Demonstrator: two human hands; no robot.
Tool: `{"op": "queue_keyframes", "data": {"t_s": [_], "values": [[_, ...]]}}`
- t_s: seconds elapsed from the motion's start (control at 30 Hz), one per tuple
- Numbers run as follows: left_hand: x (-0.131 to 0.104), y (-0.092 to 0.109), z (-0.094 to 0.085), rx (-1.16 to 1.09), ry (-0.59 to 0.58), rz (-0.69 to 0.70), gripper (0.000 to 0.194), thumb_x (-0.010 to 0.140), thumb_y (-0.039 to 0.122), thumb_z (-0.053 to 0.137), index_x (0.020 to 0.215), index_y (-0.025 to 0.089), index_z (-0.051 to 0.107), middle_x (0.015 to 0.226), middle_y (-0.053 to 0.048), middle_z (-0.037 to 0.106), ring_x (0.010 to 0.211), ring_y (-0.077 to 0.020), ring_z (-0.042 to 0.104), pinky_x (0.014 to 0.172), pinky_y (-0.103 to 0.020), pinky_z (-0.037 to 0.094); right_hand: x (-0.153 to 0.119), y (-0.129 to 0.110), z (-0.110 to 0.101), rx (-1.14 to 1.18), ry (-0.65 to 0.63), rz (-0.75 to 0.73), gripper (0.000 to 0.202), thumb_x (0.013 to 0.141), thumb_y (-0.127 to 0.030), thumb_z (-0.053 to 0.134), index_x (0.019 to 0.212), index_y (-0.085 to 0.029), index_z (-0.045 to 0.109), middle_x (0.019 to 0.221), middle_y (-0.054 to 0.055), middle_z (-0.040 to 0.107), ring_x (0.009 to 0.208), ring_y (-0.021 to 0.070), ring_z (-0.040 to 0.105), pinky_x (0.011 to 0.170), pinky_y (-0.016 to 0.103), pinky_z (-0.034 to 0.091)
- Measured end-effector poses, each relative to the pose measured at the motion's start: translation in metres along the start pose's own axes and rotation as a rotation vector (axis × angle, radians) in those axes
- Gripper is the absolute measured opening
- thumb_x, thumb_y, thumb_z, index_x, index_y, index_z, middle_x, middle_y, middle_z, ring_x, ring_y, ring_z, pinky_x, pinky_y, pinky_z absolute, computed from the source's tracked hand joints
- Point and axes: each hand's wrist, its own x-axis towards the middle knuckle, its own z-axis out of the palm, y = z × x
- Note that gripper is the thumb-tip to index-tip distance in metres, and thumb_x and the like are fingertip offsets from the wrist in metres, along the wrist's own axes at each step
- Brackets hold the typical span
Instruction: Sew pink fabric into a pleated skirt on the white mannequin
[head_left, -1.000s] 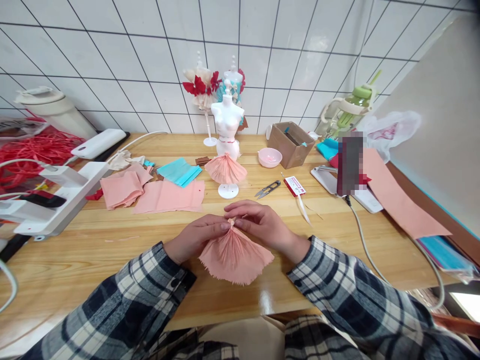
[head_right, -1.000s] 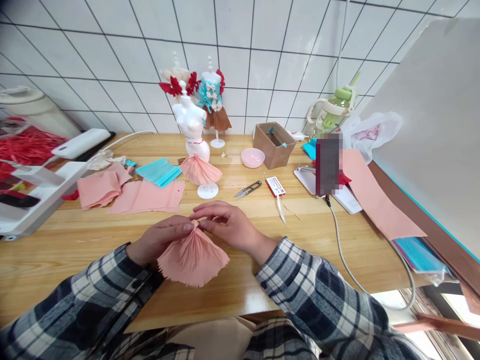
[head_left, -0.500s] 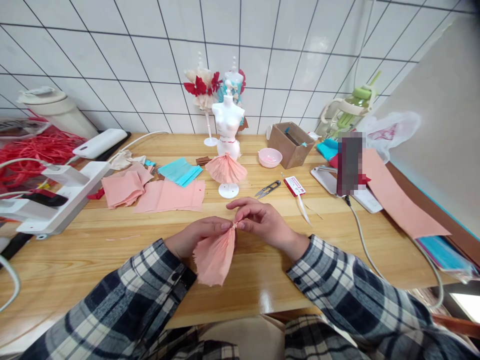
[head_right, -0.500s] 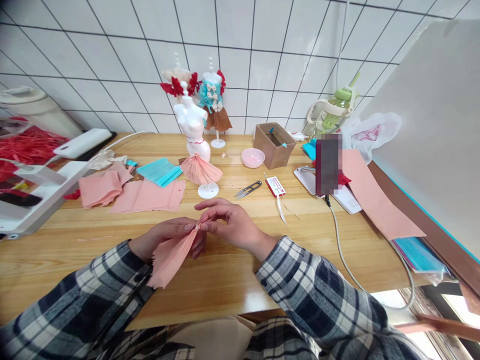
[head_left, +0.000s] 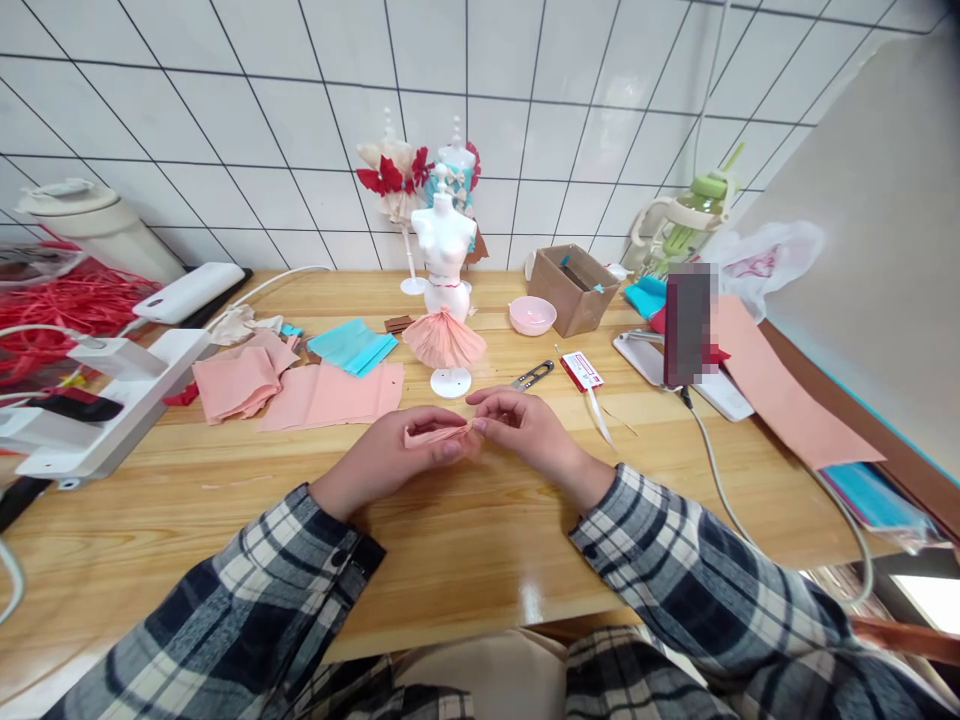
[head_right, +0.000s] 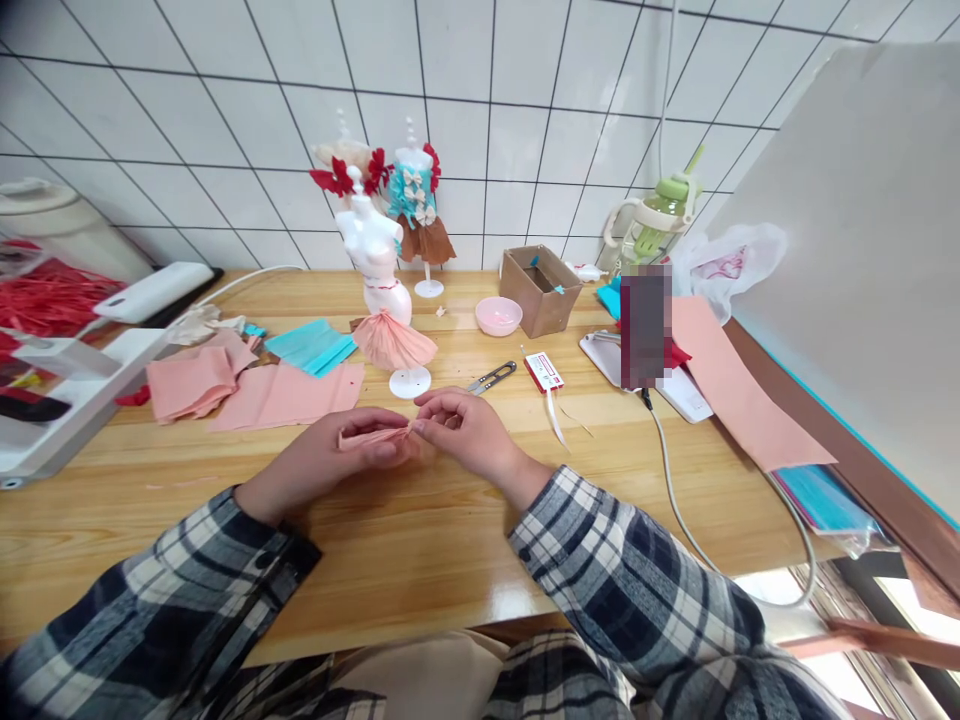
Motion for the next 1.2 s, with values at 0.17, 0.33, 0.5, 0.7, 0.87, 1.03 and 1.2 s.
{"op": "queue_keyframes", "data": {"t_s": [0.17,0.33,0.5,0.7,0.87,1.03,1.2], "values": [[0.002,-0.003,0.009,0.1,-0.028,0.045,0.032,0.081,0.048,0.065,0.078,0.016,0.072,0.074,-0.002,0.067,0.073,-0.0189,0.059,0.069,-0.027,0.043,-0.005,-0.008,-0.001,0.279,-0.01,0.022,0.03,0.079,-0.041,0.069,0.1,-0.022,0.063,0.107,0.004,0.067,0.075,0.0119,0.057,0.072,0.028,0.047],[0.001,-0.004,0.011,-0.046,0.032,0.022,0.032,0.078,0.046,0.07,0.09,0.017,0.074,0.083,-0.003,0.072,0.079,-0.0206,0.062,0.073,-0.027,0.045,-0.004,-0.006,0.002,0.365,-0.12,0.083,0.037,0.073,-0.048,0.074,0.098,-0.021,0.067,0.098,0.004,0.068,0.082,0.0147,0.06,0.075,0.029,0.047],[0.002,0.0,0.013,-0.14,0.145,-0.021,0.04,0.077,0.051,0.07,0.094,0.015,0.073,0.091,-0.006,0.072,0.085,-0.0219,0.062,0.077,-0.029,0.046,0.0,-0.002,0.005,0.25,-0.03,0.092,0.03,0.069,-0.044,0.078,0.076,-0.018,0.065,0.073,-0.001,0.062,0.067,0.0118,0.054,0.063,0.025,0.043],[0.004,-0.003,0.009,-0.308,0.241,-0.071,0.043,0.068,0.042,0.08,0.1,0.014,0.071,0.096,-0.007,0.071,0.083,-0.0196,0.061,0.074,-0.027,0.046,0.0,-0.003,-0.001,0.326,-0.039,0.118,0.027,0.068,-0.039,0.079,0.072,-0.017,0.064,0.069,-0.003,0.059,0.064,0.0106,0.05,0.063,0.024,0.039],[0.006,-0.01,0.015,-0.646,-0.007,-0.126,0.029,0.072,0.038,0.079,0.079,0.011,0.073,0.082,-0.007,0.071,0.077,-0.0174,0.061,0.074,-0.027,0.046,-0.004,-0.004,0.003,0.656,-0.094,0.265,0.028,0.065,-0.038,0.081,0.077,-0.017,0.066,0.072,-0.001,0.063,0.062,0.0111,0.053,0.059,0.023,0.04],[0.007,-0.011,0.023,-0.866,-0.088,-0.122,0.028,0.078,0.036,0.074,0.093,0.012,0.074,0.094,-0.01,0.073,0.082,-0.0186,0.063,0.077,-0.028,0.046,-0.003,-0.001,0.006,0.78,-0.093,0.308,0.026,0.07,-0.038,0.079,0.082,-0.017,0.068,0.072,0.001,0.065,0.061,0.0113,0.054,0.057,0.022,0.042],[0.008,-0.007,0.024,-0.805,-0.016,-0.085,0.024,0.078,0.034,0.075,0.087,0.011,0.073,0.085,-0.008,0.072,0.081,-0.0175,0.062,0.078,-0.027,0.046,-0.003,0.0,0.008,0.727,-0.101,0.284,0.034,0.073,-0.048,0.076,0.087,-0.018,0.07,0.08,0.003,0.069,0.073,0.0152,0.06,0.068,0.027,0.048]]}}
